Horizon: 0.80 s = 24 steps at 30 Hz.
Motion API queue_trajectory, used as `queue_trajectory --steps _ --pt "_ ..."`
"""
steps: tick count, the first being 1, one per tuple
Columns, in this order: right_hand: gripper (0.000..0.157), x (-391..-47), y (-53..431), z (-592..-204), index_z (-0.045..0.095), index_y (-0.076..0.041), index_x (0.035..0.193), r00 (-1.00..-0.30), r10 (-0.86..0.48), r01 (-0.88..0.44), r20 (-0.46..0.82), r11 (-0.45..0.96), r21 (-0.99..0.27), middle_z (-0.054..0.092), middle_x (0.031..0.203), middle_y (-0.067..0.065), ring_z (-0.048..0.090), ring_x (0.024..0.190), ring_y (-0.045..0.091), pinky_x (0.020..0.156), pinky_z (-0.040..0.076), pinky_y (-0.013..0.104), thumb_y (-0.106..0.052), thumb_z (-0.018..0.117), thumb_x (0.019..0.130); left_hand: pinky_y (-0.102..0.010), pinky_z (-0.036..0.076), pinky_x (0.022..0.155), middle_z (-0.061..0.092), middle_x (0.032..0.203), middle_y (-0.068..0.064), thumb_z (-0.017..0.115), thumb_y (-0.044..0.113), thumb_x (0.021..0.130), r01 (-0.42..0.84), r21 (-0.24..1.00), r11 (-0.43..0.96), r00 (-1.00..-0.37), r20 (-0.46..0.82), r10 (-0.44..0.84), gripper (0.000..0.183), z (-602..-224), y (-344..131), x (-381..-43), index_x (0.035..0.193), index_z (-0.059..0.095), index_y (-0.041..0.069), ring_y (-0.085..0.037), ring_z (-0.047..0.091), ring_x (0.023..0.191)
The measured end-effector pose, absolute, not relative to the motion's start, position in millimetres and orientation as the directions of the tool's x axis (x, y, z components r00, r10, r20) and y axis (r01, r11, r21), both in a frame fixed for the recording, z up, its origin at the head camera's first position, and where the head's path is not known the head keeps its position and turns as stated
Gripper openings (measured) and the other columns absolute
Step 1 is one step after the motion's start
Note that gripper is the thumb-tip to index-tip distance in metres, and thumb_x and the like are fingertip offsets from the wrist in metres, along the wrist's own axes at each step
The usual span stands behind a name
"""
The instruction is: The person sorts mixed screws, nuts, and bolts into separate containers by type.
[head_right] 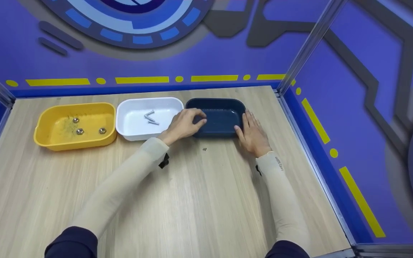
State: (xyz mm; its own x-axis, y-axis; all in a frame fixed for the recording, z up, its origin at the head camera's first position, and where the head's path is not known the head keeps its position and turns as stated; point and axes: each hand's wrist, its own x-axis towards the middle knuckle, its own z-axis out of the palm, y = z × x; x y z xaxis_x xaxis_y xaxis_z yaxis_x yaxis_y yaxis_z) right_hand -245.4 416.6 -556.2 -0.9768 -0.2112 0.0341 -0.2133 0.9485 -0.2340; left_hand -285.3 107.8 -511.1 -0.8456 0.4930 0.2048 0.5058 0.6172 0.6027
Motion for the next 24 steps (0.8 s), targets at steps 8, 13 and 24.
queue_trajectory --steps 8,13,24 --pt "0.078 -245 417 -557 0.017 0.009 0.167 -0.977 -0.211 -0.213 0.037 0.945 -0.247 0.009 0.178 0.026 0.012 0.165 0.046 0.135 0.013 0.061 -0.049 0.028 0.116 -0.035 0.061 0.097 0.077 0.124 0.0 0.067 0.031 0.107 0.501 0.628 0.596 -0.844 0.203 0.496 0.024 -522 105 -271 0.122 0.078 0.017 -0.018 0.072 0.118" --pt "0.078 -244 418 -556 0.018 0.009 0.167 -0.977 -0.21 -0.214 0.044 0.945 -0.247 0.01 0.178 0.025 0.014 0.164 0.046 0.134 0.016 0.062 -0.049 0.029 0.116 -0.034 0.061 0.094 0.078 0.12 0.001 0.069 0.03 0.105 0.509 0.631 0.585 -0.842 0.225 0.49 0.021 -531 104 -264 0.118 0.079 0.017 -0.018 0.073 0.114" --pt "0.075 -246 416 -556 0.018 0.01 0.166 -0.974 -0.218 -0.225 0.055 0.941 -0.251 0.01 0.178 0.027 0.014 0.164 0.046 0.133 0.018 0.064 -0.045 0.03 0.116 -0.035 0.06 0.094 0.078 0.114 0.002 0.071 0.026 0.103 0.526 0.647 0.552 -0.835 0.27 0.479 0.015 -544 104 -253 0.112 0.08 0.017 -0.018 0.073 0.111"
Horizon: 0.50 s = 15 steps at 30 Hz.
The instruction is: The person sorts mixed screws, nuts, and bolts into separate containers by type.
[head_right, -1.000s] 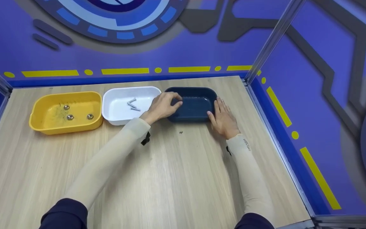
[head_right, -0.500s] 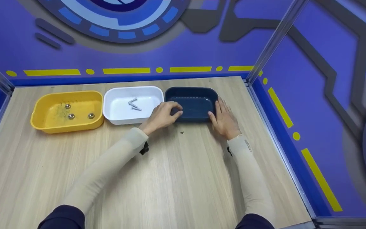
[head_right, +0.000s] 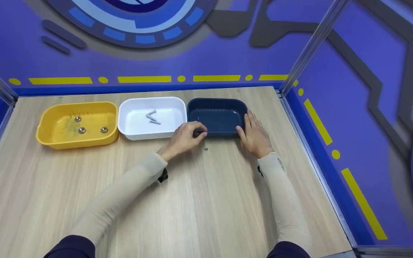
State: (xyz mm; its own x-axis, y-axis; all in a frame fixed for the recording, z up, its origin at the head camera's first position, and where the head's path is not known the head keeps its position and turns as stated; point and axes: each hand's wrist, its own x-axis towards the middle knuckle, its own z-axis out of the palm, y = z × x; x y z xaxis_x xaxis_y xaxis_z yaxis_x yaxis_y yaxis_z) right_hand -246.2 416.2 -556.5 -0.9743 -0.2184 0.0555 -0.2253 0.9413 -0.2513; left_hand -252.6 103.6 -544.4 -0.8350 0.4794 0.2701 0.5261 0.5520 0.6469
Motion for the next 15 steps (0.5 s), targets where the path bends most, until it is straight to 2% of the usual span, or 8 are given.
queue_trajectory --steps 9,15 --pt "0.076 -246 416 -556 0.016 0.01 0.167 -0.976 -0.213 -0.218 0.046 0.946 -0.24 0.008 0.178 0.026 0.015 0.164 0.045 0.133 0.018 0.064 -0.046 0.029 0.116 -0.034 0.06 0.087 0.079 0.108 0.003 0.073 0.026 0.102 0.559 0.619 0.552 -0.815 0.288 0.502 0.013 -555 105 -243 0.109 0.08 0.018 -0.016 0.073 0.101" --pt "0.076 -245 416 -557 0.015 0.009 0.167 -0.977 -0.211 -0.213 0.036 0.944 -0.252 0.008 0.178 0.025 0.013 0.165 0.044 0.133 0.016 0.063 -0.046 0.029 0.116 -0.034 0.061 0.084 0.08 0.107 0.003 0.073 0.026 0.101 0.559 0.613 0.559 -0.805 0.239 0.543 0.014 -569 104 -239 0.109 0.081 0.018 -0.013 0.075 0.097"
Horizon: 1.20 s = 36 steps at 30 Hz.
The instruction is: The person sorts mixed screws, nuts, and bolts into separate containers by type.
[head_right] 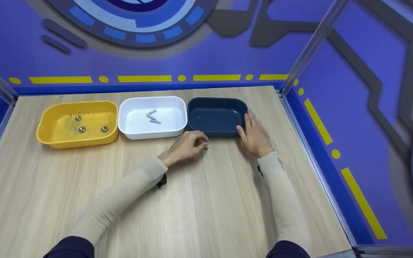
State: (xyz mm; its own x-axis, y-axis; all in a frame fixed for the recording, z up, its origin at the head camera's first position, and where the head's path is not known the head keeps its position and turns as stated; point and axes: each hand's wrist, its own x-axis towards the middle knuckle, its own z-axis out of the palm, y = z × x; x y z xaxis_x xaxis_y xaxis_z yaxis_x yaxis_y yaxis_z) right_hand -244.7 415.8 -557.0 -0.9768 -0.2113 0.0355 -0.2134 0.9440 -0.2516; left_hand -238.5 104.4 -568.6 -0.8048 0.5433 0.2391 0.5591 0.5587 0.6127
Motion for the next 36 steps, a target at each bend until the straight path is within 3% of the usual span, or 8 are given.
queue_trajectory --steps 6,12,21,36 --pt "0.077 -244 416 -558 0.014 0.007 0.168 -0.978 -0.208 -0.206 0.02 0.945 -0.255 0.006 0.179 0.024 0.011 0.166 0.043 0.134 0.015 0.062 -0.048 0.027 0.116 -0.035 0.06 0.093 0.08 0.113 0.003 0.072 0.029 0.102 0.575 0.544 0.611 -0.79 0.175 0.588 0.018 -578 108 -236 0.115 0.082 0.02 -0.014 0.075 0.108" --pt "0.077 -244 416 -559 0.015 0.008 0.167 -0.976 -0.214 -0.214 0.03 0.943 -0.256 0.006 0.179 0.024 0.011 0.166 0.042 0.134 0.016 0.062 -0.048 0.027 0.116 -0.036 0.061 0.094 0.079 0.116 0.003 0.07 0.026 0.103 0.582 0.491 0.649 -0.787 0.14 0.601 0.019 -581 113 -236 0.118 0.081 0.021 -0.017 0.073 0.113" --pt "0.077 -244 415 -560 0.015 0.008 0.167 -0.977 -0.211 -0.215 0.044 0.942 -0.256 0.008 0.179 0.025 0.014 0.165 0.044 0.133 0.018 0.063 -0.047 0.029 0.116 -0.041 0.063 0.091 0.076 0.117 0.001 0.067 0.016 0.103 0.567 0.51 0.647 -0.779 0.078 0.622 0.021 -583 115 -236 0.117 0.081 0.021 -0.019 0.072 0.114" --pt "0.075 -245 417 -560 0.017 0.009 0.166 -0.975 -0.215 -0.224 0.063 0.937 -0.269 0.009 0.178 0.026 0.016 0.164 0.044 0.133 0.018 0.063 -0.046 0.029 0.117 -0.04 0.063 0.091 0.075 0.115 -0.002 0.065 0.014 0.103 0.576 0.501 0.646 -0.773 0.077 0.629 0.022 -584 117 -237 0.116 0.082 0.019 -0.021 0.072 0.113"
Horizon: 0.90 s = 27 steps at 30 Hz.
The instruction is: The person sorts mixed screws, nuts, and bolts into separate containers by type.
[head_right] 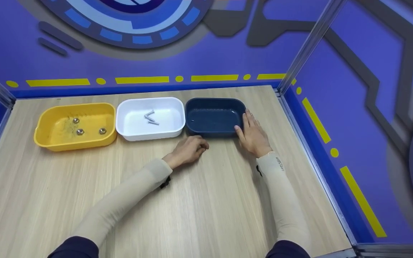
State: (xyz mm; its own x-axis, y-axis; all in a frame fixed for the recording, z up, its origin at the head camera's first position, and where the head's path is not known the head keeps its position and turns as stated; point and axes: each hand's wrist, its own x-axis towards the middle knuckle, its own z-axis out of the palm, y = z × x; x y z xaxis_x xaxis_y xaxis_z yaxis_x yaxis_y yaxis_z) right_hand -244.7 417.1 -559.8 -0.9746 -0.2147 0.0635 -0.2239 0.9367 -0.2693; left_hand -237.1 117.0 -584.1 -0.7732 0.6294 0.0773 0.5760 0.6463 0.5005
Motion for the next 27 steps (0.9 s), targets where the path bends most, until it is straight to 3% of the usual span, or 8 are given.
queue_trajectory --steps 20,27 --pt "0.076 -245.7 415.9 -558.9 0.017 0.009 0.167 -0.977 -0.207 -0.212 0.047 0.938 -0.276 0.007 0.179 0.025 0.017 0.164 0.045 0.132 0.019 0.063 -0.046 0.029 0.116 -0.039 0.06 0.074 0.071 0.103 -0.003 0.06 0.013 0.104 0.547 0.477 0.688 -0.789 0.018 0.614 0.006 -578.6 119.9 -237.7 0.102 0.065 0.016 -0.02 0.069 0.096" --pt "0.076 -245.6 416.1 -558.0 0.016 0.009 0.167 -0.977 -0.208 -0.212 0.046 0.936 -0.281 0.008 0.179 0.025 0.018 0.163 0.047 0.132 0.02 0.063 -0.046 0.029 0.116 -0.038 0.06 0.075 0.071 0.106 -0.004 0.061 0.014 0.103 0.549 0.478 0.685 -0.787 0.02 0.617 0.005 -576.8 117.2 -236.4 0.103 0.066 0.016 -0.021 0.07 0.098"
